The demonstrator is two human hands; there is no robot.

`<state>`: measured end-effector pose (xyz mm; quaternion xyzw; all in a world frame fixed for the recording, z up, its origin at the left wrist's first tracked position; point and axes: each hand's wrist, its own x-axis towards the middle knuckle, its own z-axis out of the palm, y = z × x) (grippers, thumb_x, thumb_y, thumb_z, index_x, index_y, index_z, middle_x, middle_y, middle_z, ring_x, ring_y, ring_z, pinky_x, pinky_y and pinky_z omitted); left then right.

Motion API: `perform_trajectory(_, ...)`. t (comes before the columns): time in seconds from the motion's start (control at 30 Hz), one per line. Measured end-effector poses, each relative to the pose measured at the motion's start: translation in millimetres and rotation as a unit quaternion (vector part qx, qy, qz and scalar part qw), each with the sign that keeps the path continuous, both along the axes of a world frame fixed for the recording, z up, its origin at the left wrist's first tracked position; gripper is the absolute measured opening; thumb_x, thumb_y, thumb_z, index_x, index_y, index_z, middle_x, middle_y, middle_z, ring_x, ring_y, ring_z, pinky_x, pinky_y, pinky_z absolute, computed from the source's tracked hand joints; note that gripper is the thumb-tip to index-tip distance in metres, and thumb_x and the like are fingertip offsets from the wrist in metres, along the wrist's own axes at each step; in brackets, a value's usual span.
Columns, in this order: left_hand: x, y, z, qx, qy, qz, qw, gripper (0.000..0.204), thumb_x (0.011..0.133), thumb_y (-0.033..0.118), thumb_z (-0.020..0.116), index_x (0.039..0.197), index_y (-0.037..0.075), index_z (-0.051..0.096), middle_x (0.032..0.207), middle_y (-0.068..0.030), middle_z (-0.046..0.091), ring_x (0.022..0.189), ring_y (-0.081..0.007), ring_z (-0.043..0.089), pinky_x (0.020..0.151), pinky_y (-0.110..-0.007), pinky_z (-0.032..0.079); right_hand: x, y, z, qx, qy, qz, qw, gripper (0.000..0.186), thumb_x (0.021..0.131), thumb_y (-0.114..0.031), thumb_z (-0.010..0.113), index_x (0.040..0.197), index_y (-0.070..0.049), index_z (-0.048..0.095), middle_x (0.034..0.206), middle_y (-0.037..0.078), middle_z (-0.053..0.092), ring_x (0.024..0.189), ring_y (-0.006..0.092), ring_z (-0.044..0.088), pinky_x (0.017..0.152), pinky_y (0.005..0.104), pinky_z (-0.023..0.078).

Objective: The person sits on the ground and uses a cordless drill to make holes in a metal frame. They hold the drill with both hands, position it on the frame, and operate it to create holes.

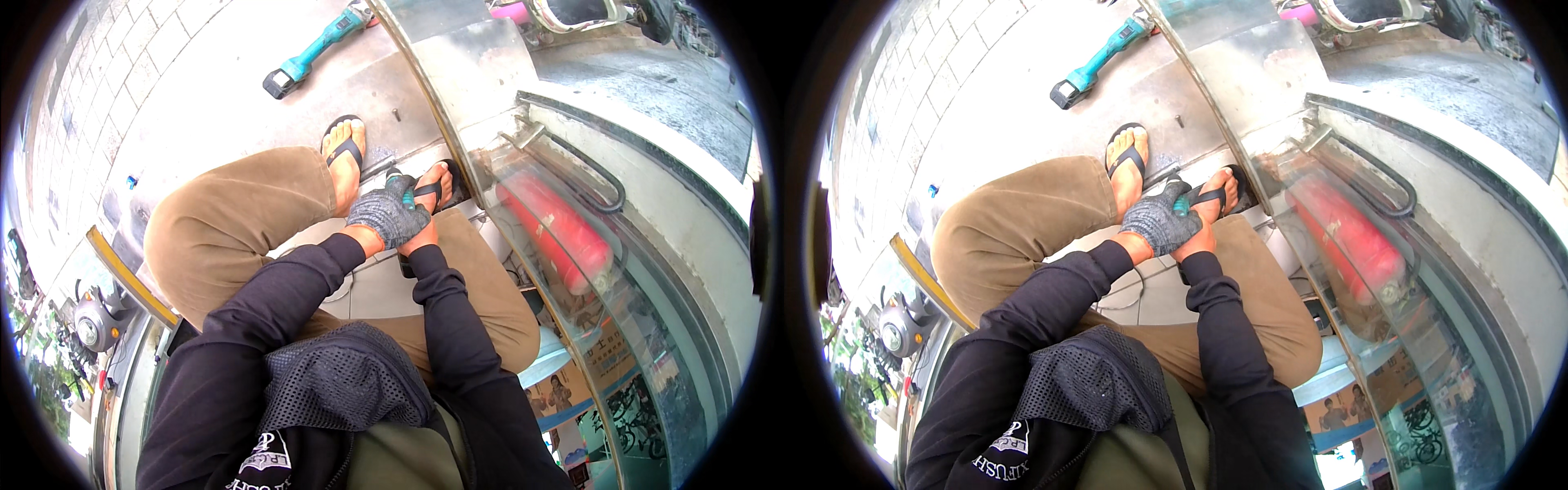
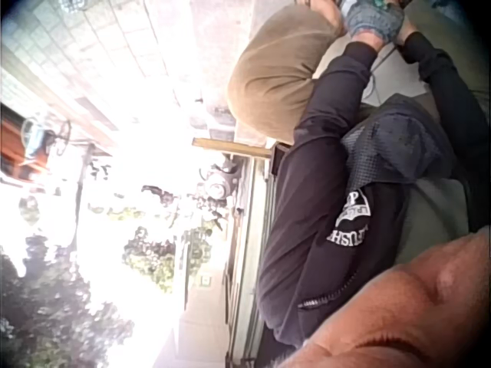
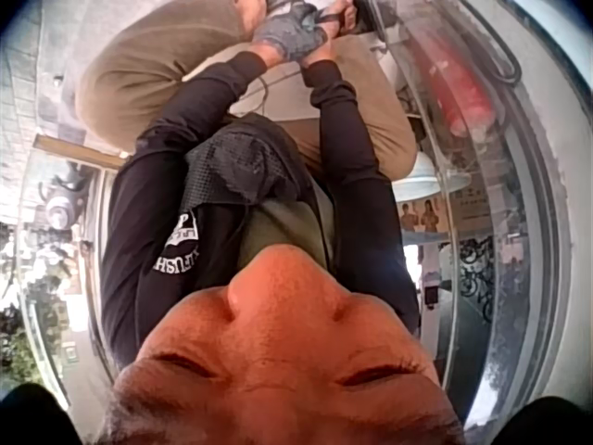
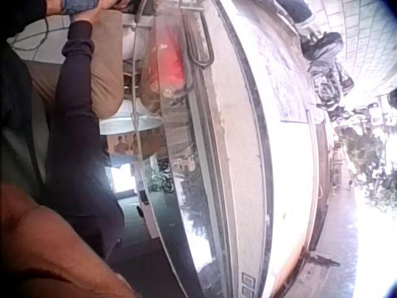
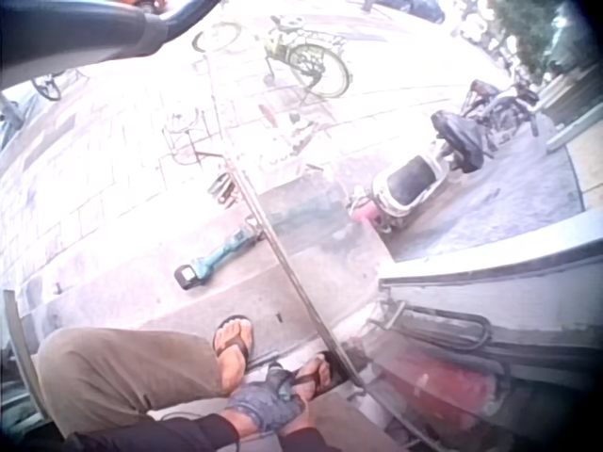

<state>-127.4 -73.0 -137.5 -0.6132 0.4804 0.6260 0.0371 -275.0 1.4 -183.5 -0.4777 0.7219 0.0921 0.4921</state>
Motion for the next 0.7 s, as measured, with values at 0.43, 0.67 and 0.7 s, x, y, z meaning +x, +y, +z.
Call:
perform_trajectory(0.43,1.1,-0.3,3.8,0.004,-0.004,0.025,1.000,0.059,0.095,0.044,0.066,0.141,0.007,0.064,0.122,-0.0290,0.076,0.116,-0.0468,0.073,0.102,-0.052,0.057,2.7,-0.8,-0.4,-0.007,0.008,0.018,1.000,0.054,0.082,-0.046,0.089,0.114,-0.006,0.073,0.111,0.026,0.080,0.110,0.0455,0.076,0.092,0.0521,0.060)
perform_trajectory(0.67,1.0,1.6,0.5,-0.012,-0.005,0.025,1.000,0.061,0.094,0.045,0.068,0.141,0.006,0.065,0.122,-0.0286,0.076,0.116,-0.0464,0.074,0.101,-0.052,0.057,2.7,-3.4,1.6,-0.008,-0.007,0.003,1.000,0.053,0.082,-0.047,0.089,0.113,-0.006,0.073,0.109,0.026,0.080,0.109,0.0458,0.076,0.092,0.0523,0.060)
perform_trajectory(0.7,0.7,1.0,0.0,-0.012,-0.003,0.021,1.000,0.061,0.094,0.045,0.068,0.141,0.006,0.065,0.122,-0.0286,0.076,0.116,-0.0464,0.074,0.101,-0.052,0.057,2.4,-3.5,1.8,-0.005,-0.001,0.007,1.000,0.053,0.083,-0.046,0.089,0.113,-0.006,0.073,0.109,0.026,0.080,0.109,0.0457,0.076,0.092,0.0522,0.060)
